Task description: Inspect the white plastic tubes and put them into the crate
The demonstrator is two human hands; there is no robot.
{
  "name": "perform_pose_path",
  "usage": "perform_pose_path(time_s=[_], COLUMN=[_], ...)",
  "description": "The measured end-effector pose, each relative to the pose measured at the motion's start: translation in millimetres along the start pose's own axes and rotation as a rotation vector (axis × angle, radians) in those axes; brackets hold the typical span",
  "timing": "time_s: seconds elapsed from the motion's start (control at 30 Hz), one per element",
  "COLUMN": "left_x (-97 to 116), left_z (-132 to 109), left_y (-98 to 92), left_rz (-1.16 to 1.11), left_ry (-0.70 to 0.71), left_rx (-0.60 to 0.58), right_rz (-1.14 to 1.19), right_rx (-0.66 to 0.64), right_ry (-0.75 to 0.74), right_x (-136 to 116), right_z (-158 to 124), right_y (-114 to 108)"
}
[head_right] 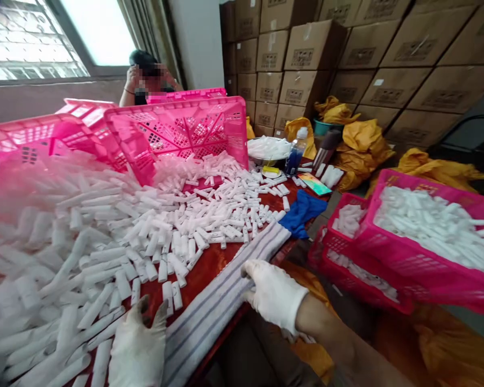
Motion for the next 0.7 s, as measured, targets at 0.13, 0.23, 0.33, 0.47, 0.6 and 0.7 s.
perform_pose_path(time_s=[0.13, 0.23, 0.33, 0.47, 0.6, 0.7], left_x=[10, 10, 5, 4, 7, 1], left_z=[20, 25, 25, 22, 27, 43], left_y=[12.9, 16.6, 11.0, 3.3, 11.5, 26.4], left_rz=[0.183, 0.242, 0.319, 0.394, 0.426, 0.382], left_ry=[-0.037, 0.006, 0.047, 0.008, 0.125, 0.198], left_rx=[-0.042, -0.087, -0.122, -0.102, -0.009, -0.093], right_rz=[-0.294, -0.458, -0.48, -0.472, -0.487, -0.502], right_rx=[0.169, 0.063, 0.018, -0.029, 0.006, 0.026], right_ry=[-0.134, -0.108, -0.135, -0.238, -0.264, -0.178], right_x=[14, 21, 21, 12, 8, 14], right_z=[48, 104, 134, 124, 96, 84], right_y=[7, 37, 61, 75, 66, 58])
Point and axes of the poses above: each hand's wrist, its own z-axis towards the middle knuckle, its own y-axis out of the palm, x = y × z, the point moved 3 cm from there along z, towards the middle knuckle, and after that the axes turned 12 degrees about -y, right-handed, at the moved point
